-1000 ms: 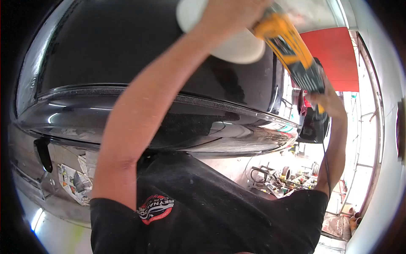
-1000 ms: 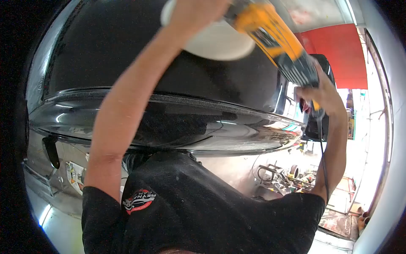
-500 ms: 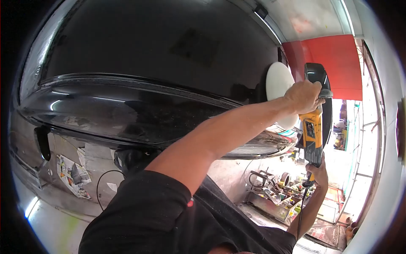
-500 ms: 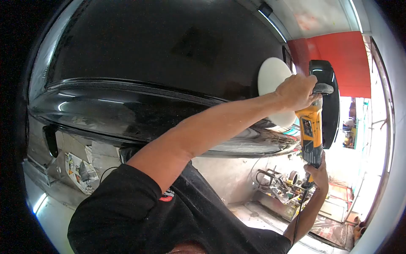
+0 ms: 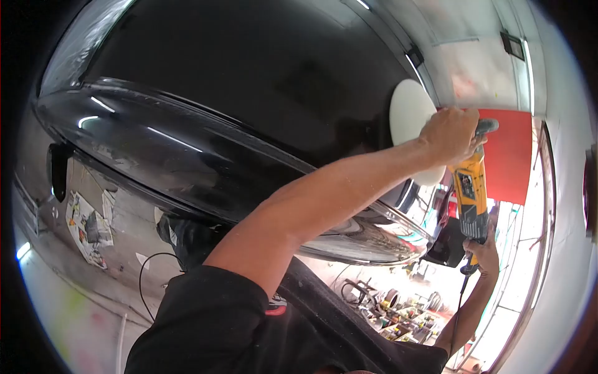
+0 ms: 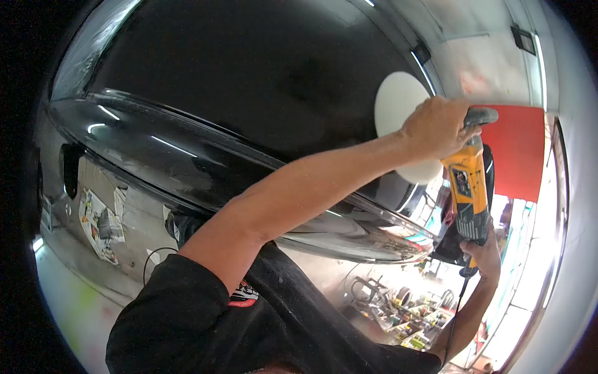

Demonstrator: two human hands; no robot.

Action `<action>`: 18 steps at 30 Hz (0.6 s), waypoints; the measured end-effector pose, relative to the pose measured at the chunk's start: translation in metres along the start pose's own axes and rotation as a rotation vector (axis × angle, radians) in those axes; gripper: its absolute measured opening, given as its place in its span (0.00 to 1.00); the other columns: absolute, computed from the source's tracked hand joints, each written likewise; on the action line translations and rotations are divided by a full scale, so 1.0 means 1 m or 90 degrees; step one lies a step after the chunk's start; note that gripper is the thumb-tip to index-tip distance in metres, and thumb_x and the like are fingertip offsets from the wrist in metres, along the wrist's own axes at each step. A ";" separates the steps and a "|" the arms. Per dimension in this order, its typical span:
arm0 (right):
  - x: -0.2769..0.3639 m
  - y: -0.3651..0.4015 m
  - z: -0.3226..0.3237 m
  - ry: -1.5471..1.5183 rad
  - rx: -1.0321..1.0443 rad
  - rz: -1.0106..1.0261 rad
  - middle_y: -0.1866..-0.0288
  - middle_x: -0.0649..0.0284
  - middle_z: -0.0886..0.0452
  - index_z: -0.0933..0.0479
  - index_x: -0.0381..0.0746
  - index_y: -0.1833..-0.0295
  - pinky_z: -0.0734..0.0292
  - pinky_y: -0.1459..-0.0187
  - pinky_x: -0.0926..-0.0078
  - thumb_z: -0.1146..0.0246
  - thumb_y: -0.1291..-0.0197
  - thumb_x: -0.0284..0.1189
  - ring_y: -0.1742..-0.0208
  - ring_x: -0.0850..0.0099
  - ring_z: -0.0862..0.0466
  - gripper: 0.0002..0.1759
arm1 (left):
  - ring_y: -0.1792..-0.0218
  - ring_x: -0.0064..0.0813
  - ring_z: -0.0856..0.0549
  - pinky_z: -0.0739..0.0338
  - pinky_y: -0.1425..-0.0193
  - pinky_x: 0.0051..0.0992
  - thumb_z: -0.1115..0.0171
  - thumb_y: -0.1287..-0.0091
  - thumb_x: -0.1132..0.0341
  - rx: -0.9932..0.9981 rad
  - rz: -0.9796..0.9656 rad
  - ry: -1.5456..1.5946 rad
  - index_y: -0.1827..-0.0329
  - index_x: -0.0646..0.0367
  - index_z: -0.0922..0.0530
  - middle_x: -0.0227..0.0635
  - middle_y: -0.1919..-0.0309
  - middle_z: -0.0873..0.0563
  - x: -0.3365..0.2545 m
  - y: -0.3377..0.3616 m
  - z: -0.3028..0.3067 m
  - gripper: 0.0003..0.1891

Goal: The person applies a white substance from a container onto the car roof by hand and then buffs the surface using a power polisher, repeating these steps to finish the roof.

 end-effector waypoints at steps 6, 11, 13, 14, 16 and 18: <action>0.112 -0.062 -0.029 0.002 0.051 0.141 0.65 0.66 0.18 0.40 0.42 0.17 0.23 0.73 0.79 0.30 0.57 0.17 0.74 0.78 0.21 0.55 | 0.69 0.47 0.07 0.12 0.60 0.39 0.27 0.31 0.55 -0.142 -0.022 -0.073 0.61 0.68 0.17 0.50 0.75 0.12 0.014 -0.043 0.121 0.20; 0.215 -0.101 -0.073 0.004 0.123 0.236 0.64 0.66 0.18 0.43 0.43 0.16 0.23 0.73 0.77 0.28 0.54 0.18 0.74 0.78 0.21 0.56 | 0.68 0.49 0.08 0.13 0.59 0.39 0.28 0.31 0.54 -0.254 -0.033 -0.127 0.63 0.69 0.15 0.51 0.75 0.11 0.032 -0.073 0.210 0.20; 0.247 -0.115 -0.083 0.030 0.136 0.271 0.66 0.64 0.18 0.44 0.42 0.16 0.22 0.73 0.77 0.30 0.53 0.18 0.74 0.77 0.20 0.55 | 0.68 0.50 0.08 0.13 0.58 0.41 0.28 0.32 0.53 -0.314 -0.054 -0.147 0.64 0.69 0.15 0.51 0.74 0.11 0.039 -0.085 0.237 0.21; 0.261 -0.125 -0.085 0.034 0.148 0.269 0.66 0.64 0.18 0.44 0.42 0.16 0.22 0.73 0.77 0.31 0.53 0.18 0.74 0.77 0.20 0.55 | 0.68 0.51 0.08 0.13 0.57 0.42 0.28 0.33 0.52 -0.335 -0.055 -0.156 0.64 0.69 0.15 0.51 0.74 0.11 0.044 -0.092 0.249 0.22; 0.290 -0.141 -0.091 0.066 0.147 0.270 0.67 0.62 0.19 0.45 0.40 0.16 0.22 0.73 0.77 0.33 0.52 0.20 0.74 0.76 0.20 0.54 | 0.67 0.53 0.09 0.13 0.56 0.44 0.28 0.34 0.51 -0.374 -0.053 -0.171 0.64 0.69 0.15 0.52 0.72 0.11 0.052 -0.103 0.273 0.23; 0.323 -0.151 -0.104 0.089 0.187 0.307 0.68 0.63 0.20 0.44 0.40 0.17 0.22 0.73 0.77 0.32 0.52 0.21 0.74 0.76 0.21 0.54 | 0.63 0.53 0.08 0.13 0.52 0.44 0.28 0.33 0.50 -0.366 0.002 -0.163 0.59 0.67 0.14 0.51 0.69 0.10 0.055 -0.110 0.302 0.23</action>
Point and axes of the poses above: each hand's wrist, its own y-axis away from the middle knuckle, its own z-axis out of the back of the hand, x = y × z, the point moved 5 cm from there along -y, towards the middle knuckle
